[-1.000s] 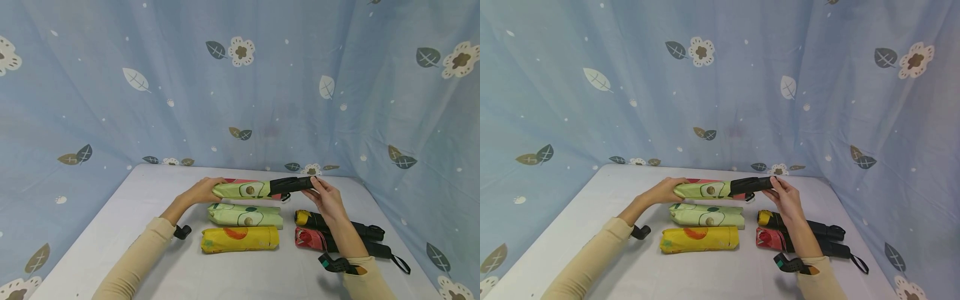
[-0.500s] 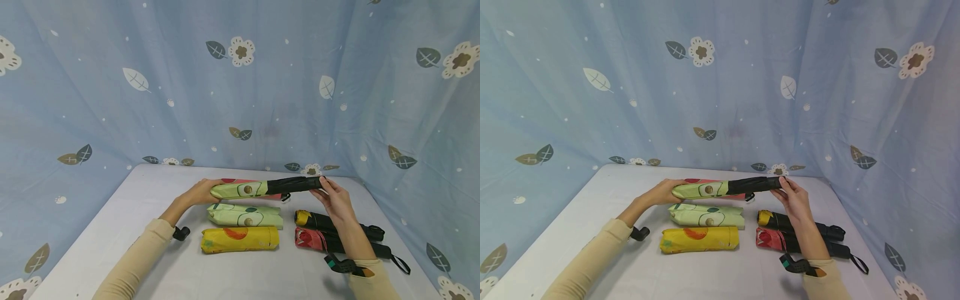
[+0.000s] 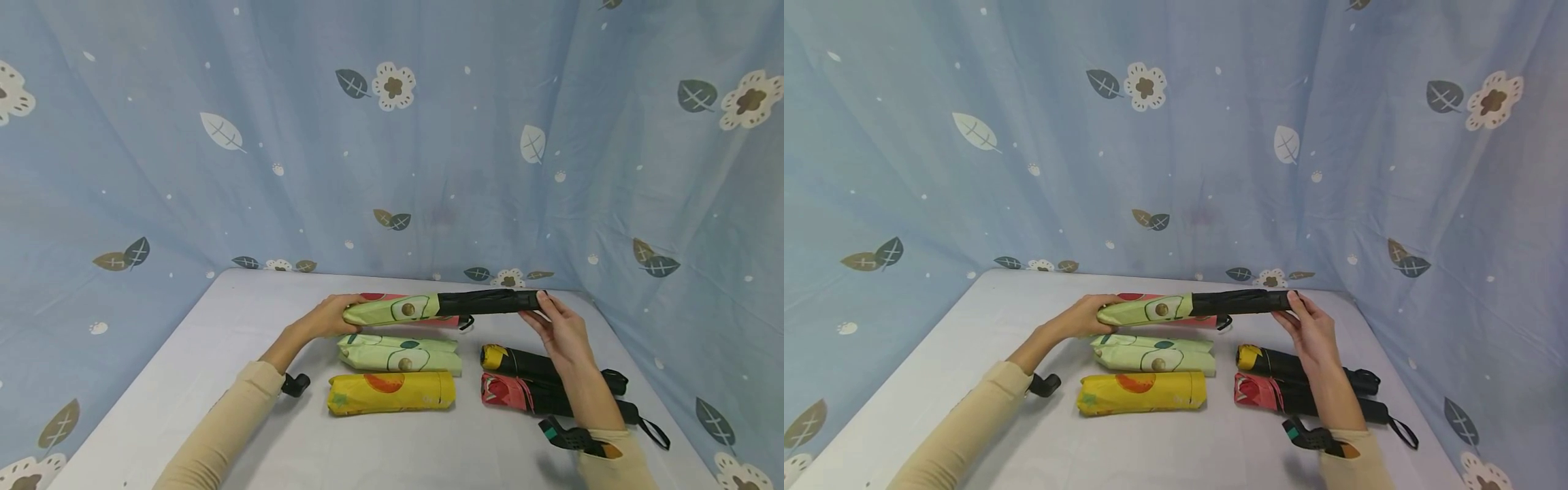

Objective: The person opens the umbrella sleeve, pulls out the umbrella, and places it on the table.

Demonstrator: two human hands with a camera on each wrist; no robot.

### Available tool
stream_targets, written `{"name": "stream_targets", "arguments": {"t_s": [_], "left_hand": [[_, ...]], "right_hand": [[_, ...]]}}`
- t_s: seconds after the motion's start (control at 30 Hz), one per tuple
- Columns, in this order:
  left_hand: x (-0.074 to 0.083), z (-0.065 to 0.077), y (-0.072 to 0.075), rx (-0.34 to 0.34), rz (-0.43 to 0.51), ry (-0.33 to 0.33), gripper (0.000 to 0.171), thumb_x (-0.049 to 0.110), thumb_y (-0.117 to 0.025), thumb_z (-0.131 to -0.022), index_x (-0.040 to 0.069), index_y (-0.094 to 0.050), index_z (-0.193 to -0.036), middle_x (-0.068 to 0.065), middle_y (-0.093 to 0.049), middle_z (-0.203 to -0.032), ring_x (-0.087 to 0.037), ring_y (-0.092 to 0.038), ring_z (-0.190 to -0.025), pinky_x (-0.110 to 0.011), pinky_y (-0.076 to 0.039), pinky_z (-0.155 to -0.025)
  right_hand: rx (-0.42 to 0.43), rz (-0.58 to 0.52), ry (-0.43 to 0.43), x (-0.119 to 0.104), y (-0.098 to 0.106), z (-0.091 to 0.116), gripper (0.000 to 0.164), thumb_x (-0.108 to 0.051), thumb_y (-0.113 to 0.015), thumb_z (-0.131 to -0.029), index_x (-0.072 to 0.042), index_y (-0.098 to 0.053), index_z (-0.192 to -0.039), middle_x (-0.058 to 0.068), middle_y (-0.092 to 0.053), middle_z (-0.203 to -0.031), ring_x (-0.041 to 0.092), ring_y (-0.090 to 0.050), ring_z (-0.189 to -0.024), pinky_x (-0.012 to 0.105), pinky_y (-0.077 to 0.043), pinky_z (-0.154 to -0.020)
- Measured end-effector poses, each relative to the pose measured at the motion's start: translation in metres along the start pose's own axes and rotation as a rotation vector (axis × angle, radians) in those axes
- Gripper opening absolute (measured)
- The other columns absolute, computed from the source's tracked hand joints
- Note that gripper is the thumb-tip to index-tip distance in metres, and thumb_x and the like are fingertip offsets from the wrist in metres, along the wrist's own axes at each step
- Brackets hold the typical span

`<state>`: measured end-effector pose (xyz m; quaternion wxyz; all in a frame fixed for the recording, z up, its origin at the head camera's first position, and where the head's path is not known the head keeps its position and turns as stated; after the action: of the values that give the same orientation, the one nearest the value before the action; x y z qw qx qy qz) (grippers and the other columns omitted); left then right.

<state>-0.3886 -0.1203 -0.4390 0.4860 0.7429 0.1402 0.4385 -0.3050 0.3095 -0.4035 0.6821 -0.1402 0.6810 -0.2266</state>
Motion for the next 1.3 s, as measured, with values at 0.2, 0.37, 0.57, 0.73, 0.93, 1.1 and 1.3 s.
{"name": "stream_targets", "arguments": {"t_s": [0.2,0.37,0.57,0.73,0.93,1.1,1.3], "left_hand": [[-0.003,0.003,-0.001,0.020,0.025,-0.014,0.054,0.015,-0.079,-0.081,0.017,-0.059,-0.131,-0.005,-0.068,-0.113,-0.013,-0.053,-0.083,-0.027,-0.043,-0.068],[-0.004,0.004,0.000,0.032,0.052,-0.021,0.053,0.015,-0.079,-0.081,0.016,-0.060,-0.131,-0.005,-0.068,-0.112,-0.013,-0.053,-0.081,-0.027,-0.043,-0.066],[-0.005,0.005,-0.002,0.021,0.062,-0.015,0.053,0.016,-0.077,-0.083,0.017,-0.059,-0.133,-0.006,-0.067,-0.115,-0.013,-0.056,-0.086,-0.027,-0.045,-0.070],[-0.006,0.005,-0.005,0.004,0.076,-0.037,0.051,0.015,-0.076,-0.084,0.019,-0.060,-0.133,-0.005,-0.067,-0.119,-0.015,-0.059,-0.093,-0.028,-0.046,-0.074],[-0.003,0.001,-0.009,-0.006,0.078,-0.074,0.042,0.013,-0.075,-0.086,0.018,-0.062,-0.126,-0.004,-0.066,-0.123,-0.021,-0.062,-0.110,-0.036,-0.051,-0.089],[0.002,-0.003,-0.012,-0.016,0.110,-0.111,0.042,0.017,-0.076,-0.086,0.017,-0.063,-0.126,-0.004,-0.066,-0.124,-0.023,-0.062,-0.111,-0.040,-0.052,-0.092],[0.004,-0.003,-0.015,-0.045,0.142,-0.088,0.040,0.025,-0.076,-0.087,0.020,-0.063,-0.124,-0.002,-0.066,-0.127,-0.021,-0.061,-0.116,-0.039,-0.050,-0.096]], "right_hand": [[0.039,-0.010,0.011,-0.004,0.011,-0.001,0.068,-0.020,-0.067,-0.092,-0.006,-0.034,-0.150,0.000,-0.050,-0.121,0.012,-0.071,-0.097,0.027,-0.053,-0.088],[0.059,-0.036,0.038,-0.009,0.022,-0.001,0.061,-0.019,-0.068,-0.091,-0.007,-0.041,-0.144,0.001,-0.050,-0.121,0.013,-0.072,-0.095,0.027,-0.054,-0.086],[0.047,-0.083,0.037,-0.015,0.034,0.002,0.070,-0.015,-0.066,-0.093,-0.012,-0.030,-0.153,0.001,-0.048,-0.124,0.014,-0.071,-0.097,0.028,-0.054,-0.089],[0.040,-0.084,0.037,-0.020,0.044,0.002,0.075,-0.013,-0.063,-0.094,-0.012,-0.020,-0.156,-0.001,-0.043,-0.129,0.014,-0.070,-0.098,0.028,-0.053,-0.090],[0.057,-0.099,0.043,-0.026,0.057,0.003,0.056,-0.012,-0.063,-0.094,-0.017,-0.041,-0.145,-0.002,-0.040,-0.130,0.015,-0.071,-0.095,0.028,-0.055,-0.088],[0.079,-0.069,0.048,-0.028,0.066,0.005,0.067,-0.013,-0.064,-0.094,-0.017,-0.030,-0.152,-0.004,-0.039,-0.131,0.014,-0.071,-0.093,0.028,-0.055,-0.088],[0.124,-0.010,0.018,-0.022,0.077,0.007,0.085,-0.017,-0.065,-0.094,-0.010,-0.009,-0.157,-0.008,-0.038,-0.136,0.011,-0.071,-0.091,0.027,-0.055,-0.087]]}}
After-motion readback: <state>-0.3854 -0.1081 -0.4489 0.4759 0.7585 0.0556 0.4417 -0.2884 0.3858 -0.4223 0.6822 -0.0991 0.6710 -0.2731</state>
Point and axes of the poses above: each hand's wrist, its own z-axis away from the middle knuckle, its own y-axis out of the back of the hand, x = y × z, the point moved 5 cm from there along -z, towards the middle knuckle
